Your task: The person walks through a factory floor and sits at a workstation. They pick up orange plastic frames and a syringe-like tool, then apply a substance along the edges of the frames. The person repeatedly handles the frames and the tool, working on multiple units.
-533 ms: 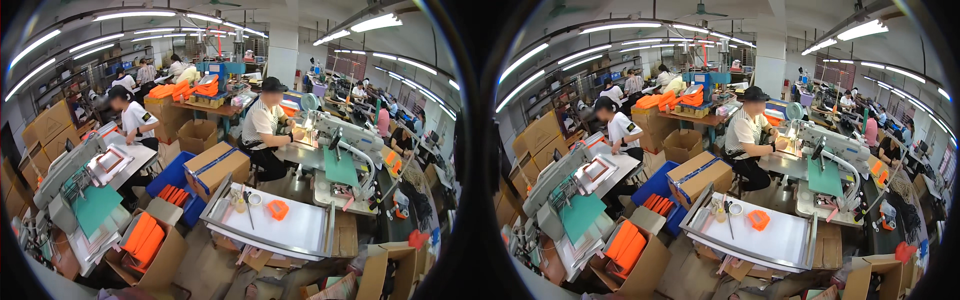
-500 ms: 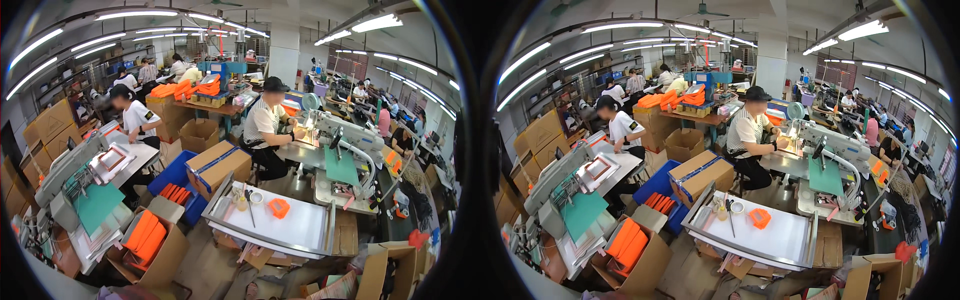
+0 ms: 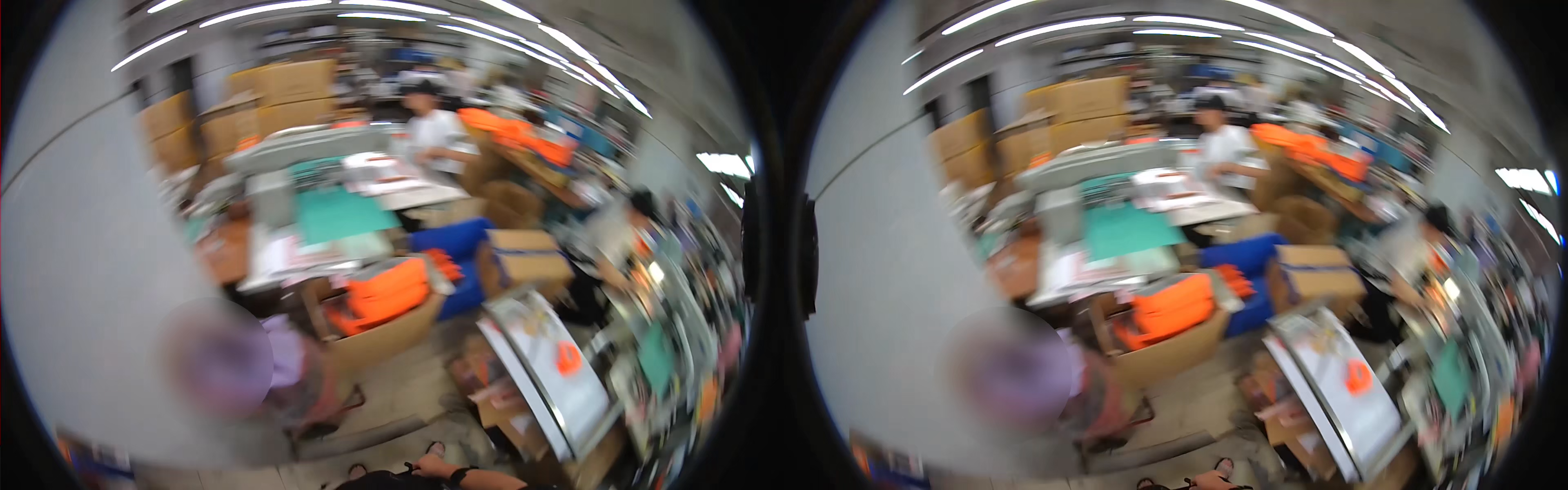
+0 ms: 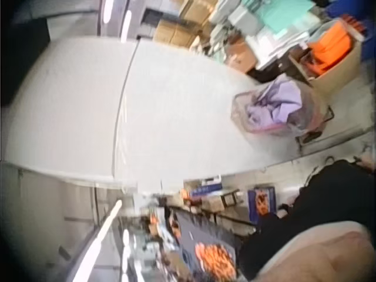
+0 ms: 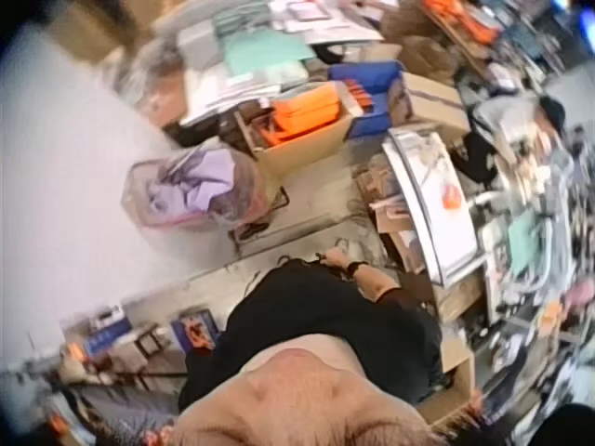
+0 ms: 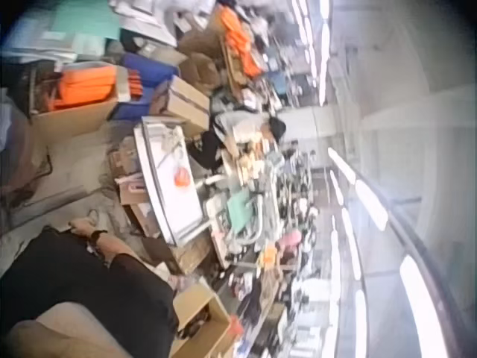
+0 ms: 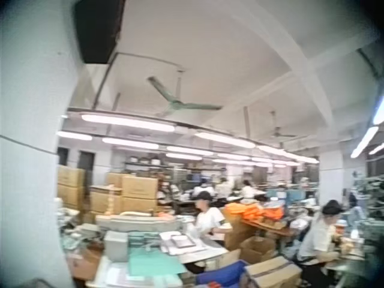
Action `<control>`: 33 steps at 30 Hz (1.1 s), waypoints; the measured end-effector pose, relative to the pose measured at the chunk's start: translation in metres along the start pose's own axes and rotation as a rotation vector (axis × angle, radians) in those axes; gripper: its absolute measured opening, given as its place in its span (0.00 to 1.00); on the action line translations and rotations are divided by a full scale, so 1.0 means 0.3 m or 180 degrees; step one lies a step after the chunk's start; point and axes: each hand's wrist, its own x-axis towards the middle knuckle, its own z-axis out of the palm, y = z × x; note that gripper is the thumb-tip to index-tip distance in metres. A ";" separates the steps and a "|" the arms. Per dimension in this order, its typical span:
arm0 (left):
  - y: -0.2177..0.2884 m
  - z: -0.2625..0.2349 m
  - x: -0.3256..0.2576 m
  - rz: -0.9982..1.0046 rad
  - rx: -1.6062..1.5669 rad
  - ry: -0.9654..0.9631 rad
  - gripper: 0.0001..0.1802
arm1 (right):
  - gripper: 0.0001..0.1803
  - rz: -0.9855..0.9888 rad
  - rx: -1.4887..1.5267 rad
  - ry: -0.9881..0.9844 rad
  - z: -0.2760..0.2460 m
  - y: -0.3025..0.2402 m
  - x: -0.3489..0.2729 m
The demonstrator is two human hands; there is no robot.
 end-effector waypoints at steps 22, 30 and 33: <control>-0.793 1.167 -0.501 -0.0011 -0.2880 0.0627 0.34 | 0.26 -0.0935 -0.1355 -0.3350 -0.145 -0.564 0.680; -0.759 0.830 -0.618 -0.0088 -0.3797 0.1160 0.40 | 0.27 -0.1121 -0.2013 -0.3942 0.153 -1.015 0.784; -0.979 0.754 -0.422 0.0904 -0.3243 0.1261 0.40 | 0.27 -0.1082 -0.2283 -0.4113 0.250 -1.166 0.840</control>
